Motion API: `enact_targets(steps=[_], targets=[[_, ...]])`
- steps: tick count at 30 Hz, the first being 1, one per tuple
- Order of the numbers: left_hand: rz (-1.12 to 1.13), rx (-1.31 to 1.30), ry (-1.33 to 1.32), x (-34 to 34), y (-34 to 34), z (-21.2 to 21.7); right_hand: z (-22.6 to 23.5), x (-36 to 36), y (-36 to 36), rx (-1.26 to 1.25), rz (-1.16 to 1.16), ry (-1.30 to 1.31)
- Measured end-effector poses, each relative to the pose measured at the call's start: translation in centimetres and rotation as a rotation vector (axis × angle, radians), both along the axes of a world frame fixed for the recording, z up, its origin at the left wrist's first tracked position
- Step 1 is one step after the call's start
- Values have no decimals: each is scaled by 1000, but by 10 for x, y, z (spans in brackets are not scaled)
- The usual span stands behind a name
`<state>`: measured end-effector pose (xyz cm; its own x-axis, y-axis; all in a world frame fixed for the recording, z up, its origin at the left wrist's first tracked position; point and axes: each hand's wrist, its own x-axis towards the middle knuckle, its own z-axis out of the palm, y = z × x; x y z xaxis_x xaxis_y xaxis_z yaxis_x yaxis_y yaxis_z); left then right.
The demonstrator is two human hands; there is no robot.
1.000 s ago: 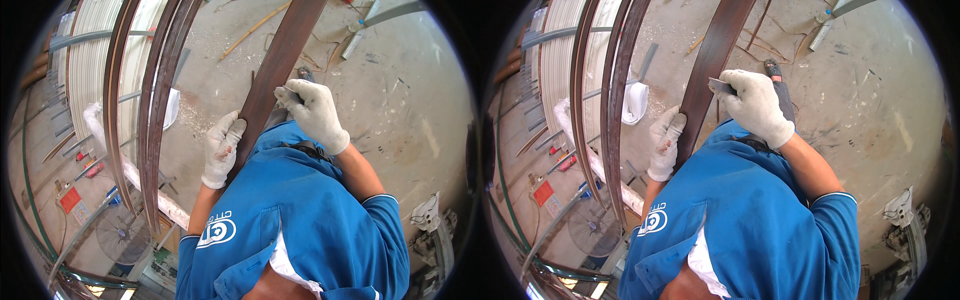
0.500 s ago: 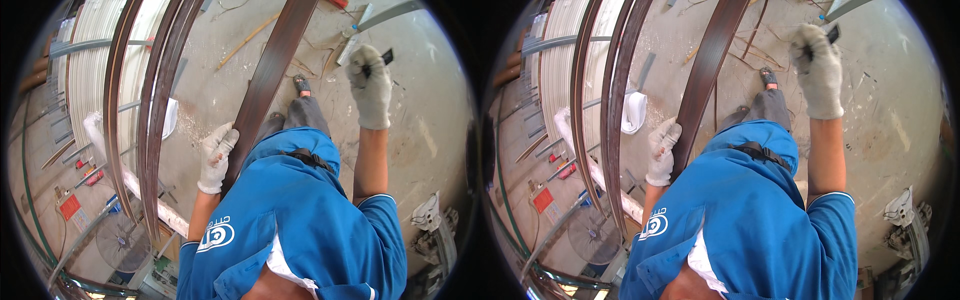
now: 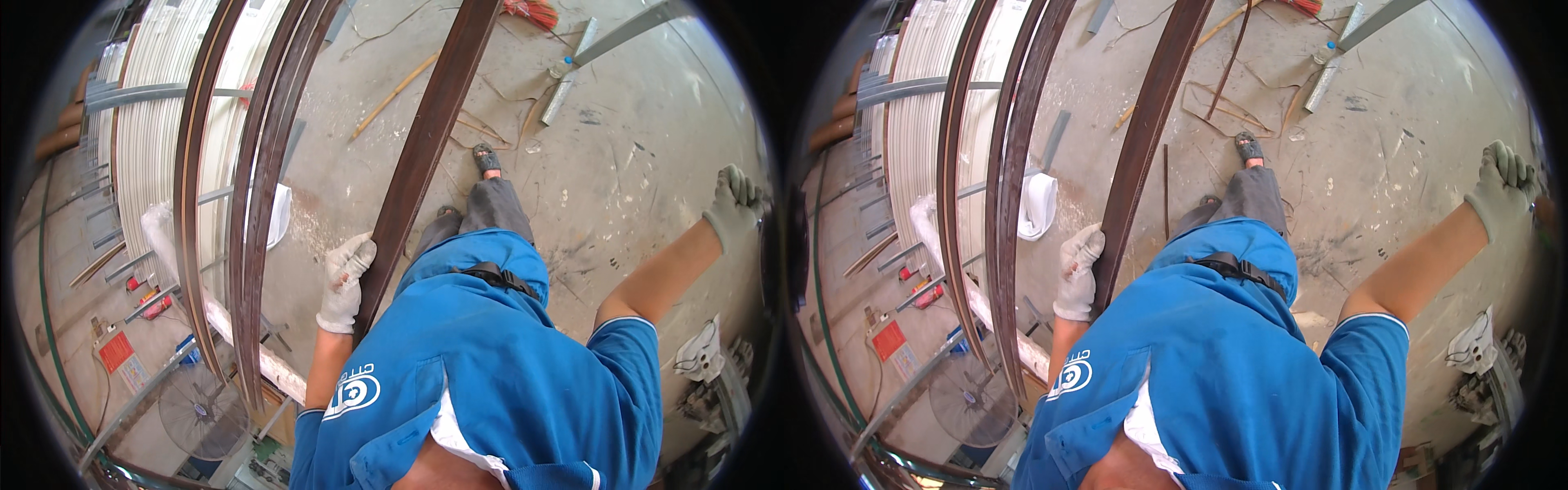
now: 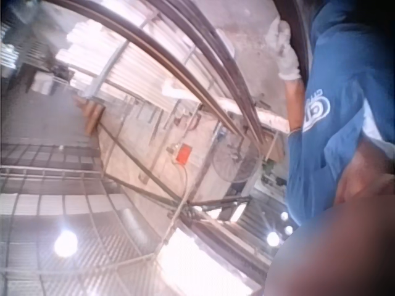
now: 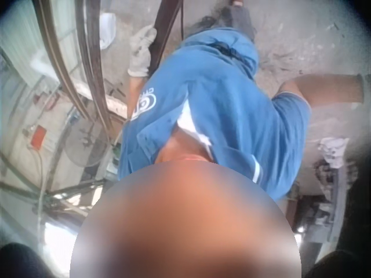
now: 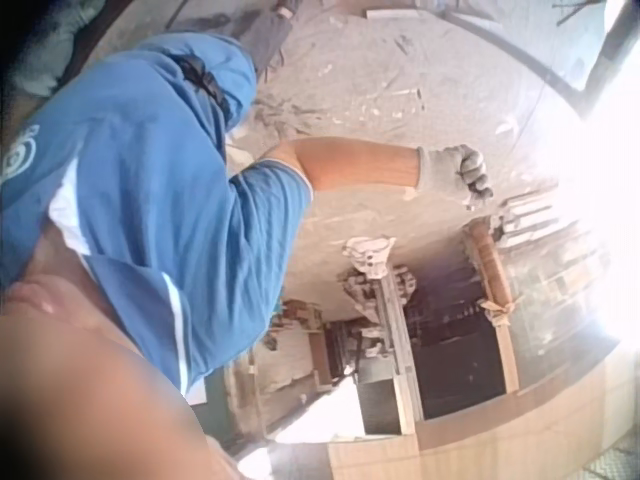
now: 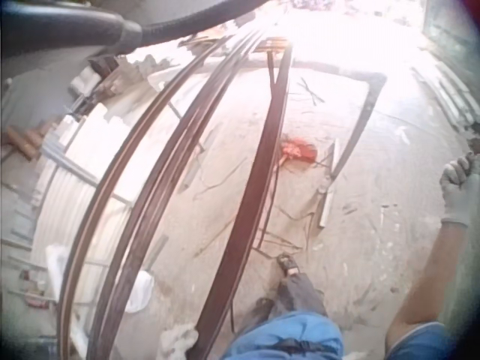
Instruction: The person scrapes the surface of long metal bars using a small handheld tool. They hold the bars with one hand and scrape along the length with the other, occasionally repositioning the bars to access different sections.
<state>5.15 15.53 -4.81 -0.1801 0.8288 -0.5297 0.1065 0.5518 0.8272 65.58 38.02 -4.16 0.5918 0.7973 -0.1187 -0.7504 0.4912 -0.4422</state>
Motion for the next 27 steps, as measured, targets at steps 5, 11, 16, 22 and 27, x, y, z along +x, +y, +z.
enact_targets(steps=[5, 11, 16, 22, 27], targets=[[21, -95, -88, 1, 5, 11, -33, -147, -13, -226, 337, -616], [41, -88, -96, 0, 3, 9, -33, -336, -58, -243, 998, -1010], [55, -85, -45, 0, 1, 6, -29, -373, -56, -221, 1211, -1030], [49, -108, -79, 0, 3, 13, -42, -370, -58, -176, 1251, -767], [49, -86, -65, -1, 3, 10, -42, -369, -58, -147, 1132, -712]])
